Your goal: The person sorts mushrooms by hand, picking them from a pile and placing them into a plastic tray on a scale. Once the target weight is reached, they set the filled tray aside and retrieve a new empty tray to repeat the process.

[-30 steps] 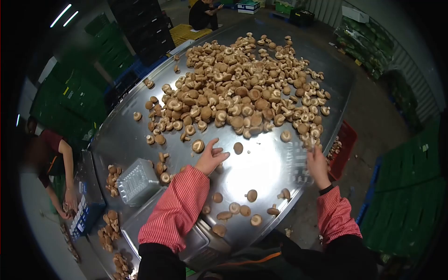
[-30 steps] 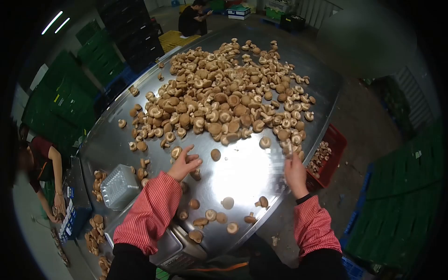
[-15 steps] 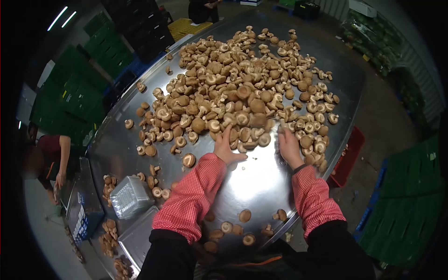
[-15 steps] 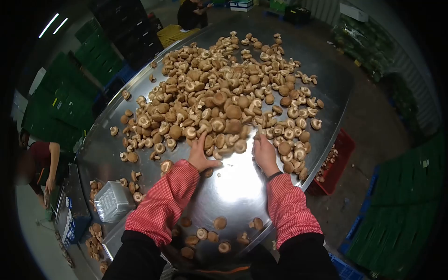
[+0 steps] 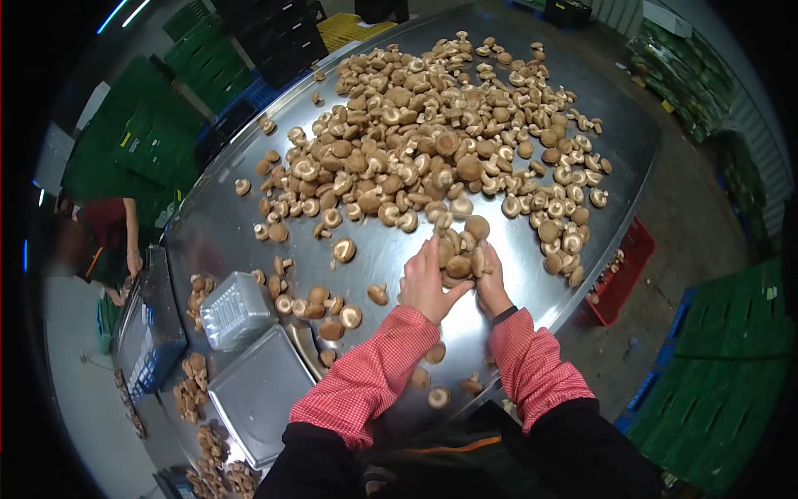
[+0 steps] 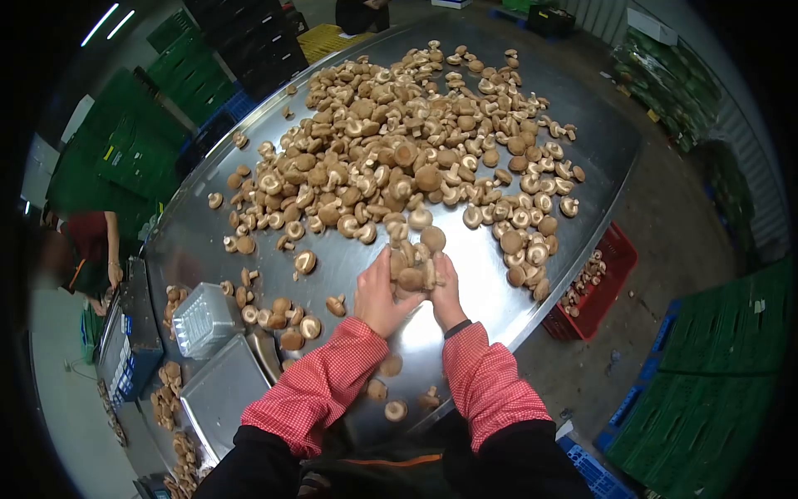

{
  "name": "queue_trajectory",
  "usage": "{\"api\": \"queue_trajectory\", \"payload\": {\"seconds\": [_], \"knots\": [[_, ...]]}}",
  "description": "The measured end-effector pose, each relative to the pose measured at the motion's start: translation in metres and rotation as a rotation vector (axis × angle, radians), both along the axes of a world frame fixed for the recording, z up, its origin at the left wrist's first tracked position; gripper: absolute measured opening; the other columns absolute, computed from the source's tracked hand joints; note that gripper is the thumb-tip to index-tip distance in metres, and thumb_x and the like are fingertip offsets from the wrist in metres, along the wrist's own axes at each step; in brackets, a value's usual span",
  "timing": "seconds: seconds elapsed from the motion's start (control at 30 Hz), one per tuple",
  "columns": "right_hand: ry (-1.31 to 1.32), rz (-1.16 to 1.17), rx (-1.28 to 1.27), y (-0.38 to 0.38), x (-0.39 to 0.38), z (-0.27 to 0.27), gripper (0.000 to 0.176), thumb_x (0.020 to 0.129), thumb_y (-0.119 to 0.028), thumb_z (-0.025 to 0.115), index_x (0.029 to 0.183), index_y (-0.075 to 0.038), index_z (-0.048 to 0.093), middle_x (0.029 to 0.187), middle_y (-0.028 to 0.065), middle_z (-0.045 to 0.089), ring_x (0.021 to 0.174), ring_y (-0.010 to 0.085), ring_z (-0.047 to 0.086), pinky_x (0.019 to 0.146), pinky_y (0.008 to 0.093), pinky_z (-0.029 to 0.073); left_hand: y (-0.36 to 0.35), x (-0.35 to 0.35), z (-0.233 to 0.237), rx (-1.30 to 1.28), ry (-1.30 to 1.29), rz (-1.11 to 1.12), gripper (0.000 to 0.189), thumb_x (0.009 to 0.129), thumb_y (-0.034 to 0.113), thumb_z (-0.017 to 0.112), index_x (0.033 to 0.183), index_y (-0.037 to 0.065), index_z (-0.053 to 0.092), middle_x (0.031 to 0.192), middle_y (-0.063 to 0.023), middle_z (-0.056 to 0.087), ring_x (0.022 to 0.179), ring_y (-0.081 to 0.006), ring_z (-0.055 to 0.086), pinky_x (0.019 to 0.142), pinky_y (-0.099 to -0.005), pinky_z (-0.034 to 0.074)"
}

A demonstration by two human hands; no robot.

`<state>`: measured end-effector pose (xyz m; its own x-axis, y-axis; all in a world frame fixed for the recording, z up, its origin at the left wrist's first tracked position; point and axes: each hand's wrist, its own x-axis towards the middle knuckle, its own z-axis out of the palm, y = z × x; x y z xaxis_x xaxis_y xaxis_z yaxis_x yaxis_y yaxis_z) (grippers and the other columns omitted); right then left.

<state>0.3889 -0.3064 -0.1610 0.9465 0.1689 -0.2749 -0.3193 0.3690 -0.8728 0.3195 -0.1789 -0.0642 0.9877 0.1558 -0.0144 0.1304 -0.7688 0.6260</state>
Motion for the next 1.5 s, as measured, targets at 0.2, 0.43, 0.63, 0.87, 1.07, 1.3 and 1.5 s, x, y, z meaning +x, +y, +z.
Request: {"api": "queue_trajectory", "payload": {"seconds": [0.2,0.43,0.63,0.87,1.07,1.3,1.5], "knots": [[0.236,0.013,-0.015,0.005,-0.044,0.035,0.037,0.11,-0.035,0.038,0.124,-0.004,0.054,0.109,0.0079,0.062,0.089,0.0157,0.066,0.078,0.0292,0.056,0.002,-0.056,0.005,-0.033,-0.127,-0.042,0.108,0.077,0.036,0.082,0.158,0.008,0.016,0.153,-0.0256,0.033,0.14,-0.0422,0.039,0.111,-0.0507,0.038],[0.017,0.149,-0.039,0.022,-0.088,0.081,0.039,0.11,-0.037,0.039,0.117,-0.003,0.057,0.095,0.0046,0.061,0.087,0.0109,0.059,0.078,0.027,0.052,0.076,-0.086,0.042,-1.222,0.202,0.489,0.076,0.103,0.05,0.049,0.16,0.017,0.011,0.155,-0.0155,0.033,0.133,-0.03,0.047,0.102,-0.0436,0.047],[-0.169,0.265,-0.132,0.079,-0.145,0.092,0.045,0.11,-0.036,0.038,0.119,0.003,0.056,0.108,0.0104,0.059,0.101,0.0177,0.054,0.095,0.0318,0.043,0.113,-0.122,0.019,-0.62,-0.126,0.42,0.051,0.096,0.047,0.062,0.132,0.011,0.056,0.111,-0.0181,0.069,0.109,-0.0269,0.064,0.094,-0.0375,0.049],[0.027,0.834,-0.201,0.145,-0.216,0.129,0.041,0.107,-0.04,0.041,0.123,-0.003,0.05,0.083,0.0103,0.063,0.072,0.0249,0.069,0.047,0.0279,0.053,0.206,-0.211,0.074,-0.371,-0.02,0.443,0.047,0.091,0.036,0.072,0.13,0.013,0.059,0.107,-0.0145,0.07,0.1,-0.0242,0.067,0.089,-0.0348,0.051],[-0.674,0.715,-0.754,0.148,-0.201,0.133,0.026,0.098,-0.026,0.058,0.112,-0.005,0.062,0.089,0.0206,0.067,0.081,0.0393,0.067,0.072,0.0468,0.052,0.268,-0.268,0.075,0.01,0.024,0.324,0.048,0.089,0.03,0.072,0.132,0.012,0.06,0.115,-0.0182,0.065,0.104,-0.0322,0.065,0.093,-0.0363,0.05],[-1.054,0.624,-1.419,0.137,-0.081,0.053,0.037,0.09,-0.027,0.068,0.119,-0.006,0.059,0.099,0.0169,0.064,0.093,0.0364,0.064,0.079,0.049,0.052,0.269,-0.287,0.083,0.06,-0.027,0.201,0.055,0.091,0.027,0.065,0.142,0.012,0.051,0.13,-0.0182,0.053,0.124,-0.0354,0.051,0.106,-0.0407,0.041],[-0.682,0.815,-0.612,0.169,-0.153,0.137,0.043,0.088,-0.017,0.07,0.126,-0.005,0.051,0.102,0.013,0.069,0.094,0.0257,0.069,0.082,0.0356,0.055,0.271,-0.318,0.078,-0.215,-0.212,0.359,0.051,0.09,0.022,0.069,0.137,0.011,0.056,0.125,-0.0156,0.058,0.117,-0.0335,0.059,0.102,-0.0385,0.046]]}}
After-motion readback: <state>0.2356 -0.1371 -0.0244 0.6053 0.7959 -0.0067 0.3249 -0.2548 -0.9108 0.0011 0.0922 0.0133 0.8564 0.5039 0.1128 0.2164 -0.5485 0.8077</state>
